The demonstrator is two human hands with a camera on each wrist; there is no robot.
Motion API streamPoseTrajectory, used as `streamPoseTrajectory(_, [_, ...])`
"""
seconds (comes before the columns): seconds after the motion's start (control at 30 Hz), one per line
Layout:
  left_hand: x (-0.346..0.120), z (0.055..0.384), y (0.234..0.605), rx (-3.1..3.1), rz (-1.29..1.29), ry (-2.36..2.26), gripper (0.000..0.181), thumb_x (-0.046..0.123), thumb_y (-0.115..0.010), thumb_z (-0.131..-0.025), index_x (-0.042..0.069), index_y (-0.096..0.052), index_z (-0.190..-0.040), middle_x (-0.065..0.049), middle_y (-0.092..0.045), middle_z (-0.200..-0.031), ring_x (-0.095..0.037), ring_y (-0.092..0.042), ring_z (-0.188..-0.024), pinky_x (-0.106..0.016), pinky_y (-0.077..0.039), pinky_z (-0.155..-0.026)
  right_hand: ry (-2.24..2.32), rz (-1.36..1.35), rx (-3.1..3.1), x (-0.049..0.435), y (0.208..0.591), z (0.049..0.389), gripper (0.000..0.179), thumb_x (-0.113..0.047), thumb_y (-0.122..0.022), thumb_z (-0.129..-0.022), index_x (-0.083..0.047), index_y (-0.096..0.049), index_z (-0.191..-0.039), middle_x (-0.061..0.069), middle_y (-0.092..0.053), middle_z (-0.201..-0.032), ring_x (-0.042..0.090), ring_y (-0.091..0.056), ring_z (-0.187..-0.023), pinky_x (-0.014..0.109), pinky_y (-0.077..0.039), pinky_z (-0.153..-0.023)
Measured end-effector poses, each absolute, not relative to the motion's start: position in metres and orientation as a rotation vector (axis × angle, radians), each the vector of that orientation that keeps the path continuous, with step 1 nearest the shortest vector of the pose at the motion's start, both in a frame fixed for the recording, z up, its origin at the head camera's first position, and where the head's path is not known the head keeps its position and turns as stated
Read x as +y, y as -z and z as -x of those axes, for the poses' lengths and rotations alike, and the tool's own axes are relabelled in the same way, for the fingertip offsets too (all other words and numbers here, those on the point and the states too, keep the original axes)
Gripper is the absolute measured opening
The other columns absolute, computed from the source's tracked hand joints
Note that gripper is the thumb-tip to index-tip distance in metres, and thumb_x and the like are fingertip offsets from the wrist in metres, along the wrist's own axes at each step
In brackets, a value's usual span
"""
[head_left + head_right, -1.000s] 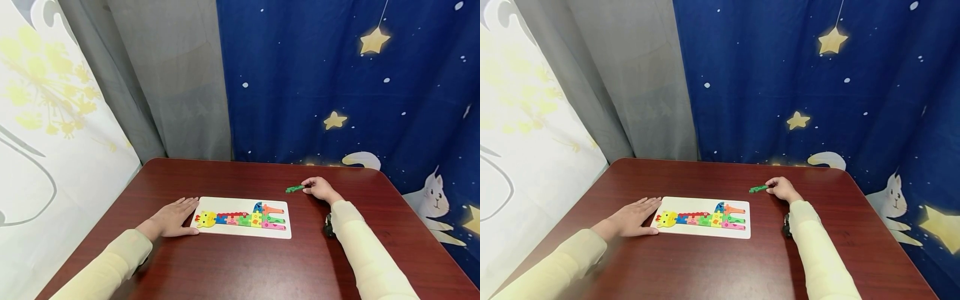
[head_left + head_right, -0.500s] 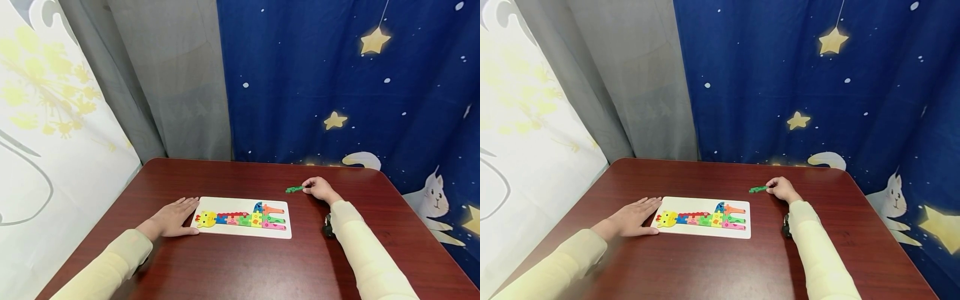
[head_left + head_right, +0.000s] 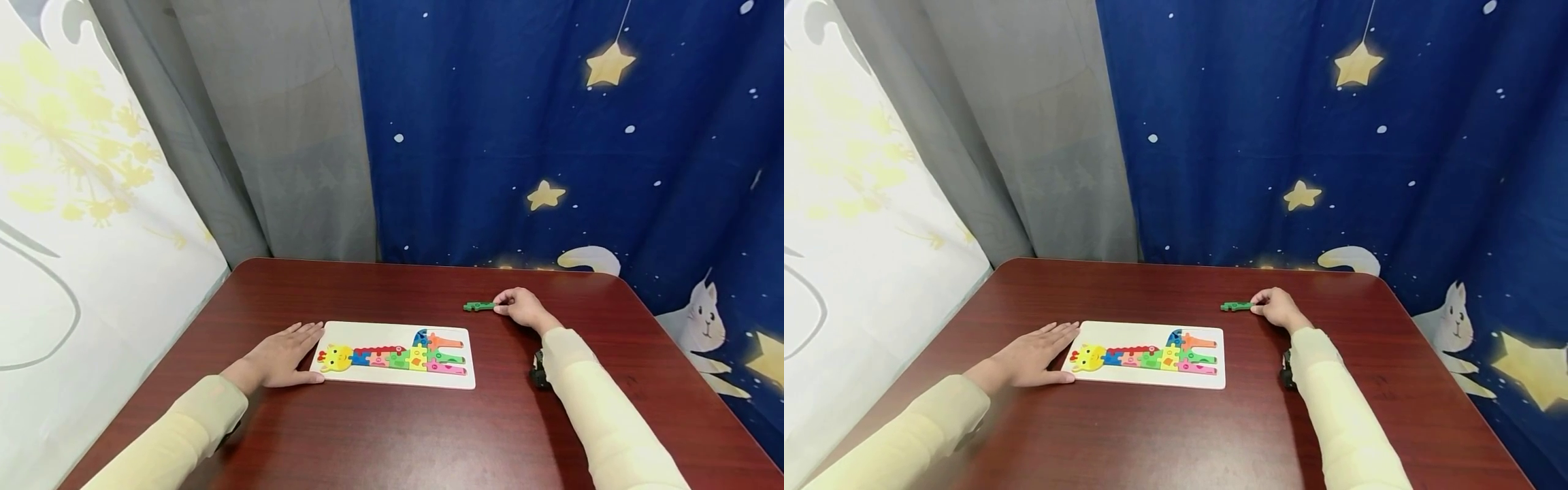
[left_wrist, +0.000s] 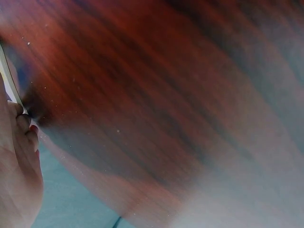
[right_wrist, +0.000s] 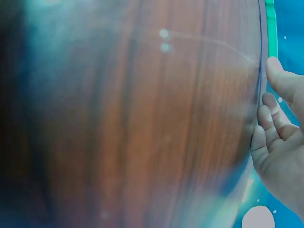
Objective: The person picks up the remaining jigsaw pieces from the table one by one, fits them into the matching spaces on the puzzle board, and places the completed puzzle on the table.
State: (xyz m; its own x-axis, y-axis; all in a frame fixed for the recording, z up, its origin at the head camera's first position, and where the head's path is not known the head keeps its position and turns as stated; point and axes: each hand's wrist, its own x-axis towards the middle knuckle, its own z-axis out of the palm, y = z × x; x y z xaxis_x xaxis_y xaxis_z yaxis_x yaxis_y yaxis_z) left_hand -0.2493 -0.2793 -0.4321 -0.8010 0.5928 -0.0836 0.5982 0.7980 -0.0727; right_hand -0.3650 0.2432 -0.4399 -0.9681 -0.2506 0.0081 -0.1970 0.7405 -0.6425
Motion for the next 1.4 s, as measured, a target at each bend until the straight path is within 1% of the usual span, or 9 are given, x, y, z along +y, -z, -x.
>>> streamPoseTrajectory(0.23, [-0.279, 0.249, 0.431, 2.936, -0.984, 0.148, 0.102, 0.079, -0.037, -0.085, 0.0, -0.033, -0.149, -0.015, -0.033, -0.154, -0.029, -0.03, -0.141, -0.047, -0.023, -0.114, 1.083, 0.361, 2.87, 0.243, 0.438, 0.362, 0.01, -0.009, -0.067, -0.092, -0.001, -0.07, -0.098, 0.01, -0.065, -0.095, 0.024, -0.054, -0.081, 0.038, -0.045, -0.078])
streamPoseTrajectory(0.5, [-0.279, 0.25, 0.43, 2.937, -0.978, 0.142, 0.102, 0.079, -0.038, -0.085, 0.0, -0.033, -0.15, -0.014, -0.032, -0.154, -0.029, -0.029, -0.142, -0.046, -0.022, -0.115, 1.086, 0.408, 2.915, 0.241, 0.437, 0.354, 0.009, -0.01, -0.068, -0.091, -0.002, -0.069, -0.096, 0.008, -0.065, -0.089, 0.021, -0.054, -0.078, 0.036, -0.045, -0.074])
streamPoseTrajectory(0.67, [-0.279, 0.251, 0.43, 2.932, -0.977, 0.157, 0.104, 0.081, -0.035, -0.084, 0.001, -0.032, -0.151, -0.014, -0.031, -0.155, -0.028, -0.028, -0.142, -0.045, -0.021, -0.115, 1.061, 0.399, 2.923, 0.237, 0.435, 0.346, 0.007, -0.01, -0.068, -0.091, -0.003, -0.069, -0.095, 0.008, -0.063, -0.09, 0.022, -0.053, -0.078, 0.037, -0.044, -0.074])
streamPoseTrajectory(0.9, [-0.279, 0.249, 0.43, 2.93, -0.972, 0.14, 0.103, 0.079, -0.038, -0.085, 0.0, -0.033, -0.15, -0.014, -0.032, -0.154, -0.029, -0.029, -0.141, -0.046, -0.022, -0.115, 1.043, 0.409, 2.925, 0.225, 0.432, 0.333, 0.006, -0.01, -0.069, -0.09, -0.005, -0.069, -0.094, 0.007, -0.062, -0.089, 0.021, -0.052, -0.077, 0.036, -0.044, -0.072])
streamPoseTrajectory(1.23, [-0.279, 0.249, 0.431, 2.93, -0.966, 0.134, 0.102, 0.08, -0.037, -0.085, 0.001, -0.033, -0.15, -0.014, -0.032, -0.154, -0.028, -0.029, -0.142, -0.046, -0.022, -0.115, 1.076, 0.417, 2.92, 0.213, 0.432, 0.321, 0.005, -0.009, -0.069, -0.09, -0.005, -0.068, -0.092, 0.005, -0.062, -0.087, 0.02, -0.054, -0.076, 0.034, -0.046, -0.071])
streamPoseTrajectory(1.4, [-0.281, 0.248, 0.433, 2.927, -0.953, 0.135, 0.104, 0.082, -0.034, -0.084, 0.002, -0.032, -0.151, -0.012, -0.031, -0.155, -0.027, -0.028, -0.142, -0.045, -0.021, -0.115, 1.081, 0.44, 2.918, 0.206, 0.431, 0.316, 0.004, -0.009, -0.069, -0.09, -0.005, -0.069, -0.092, 0.004, -0.062, -0.087, 0.019, -0.053, -0.076, 0.034, -0.045, -0.071])
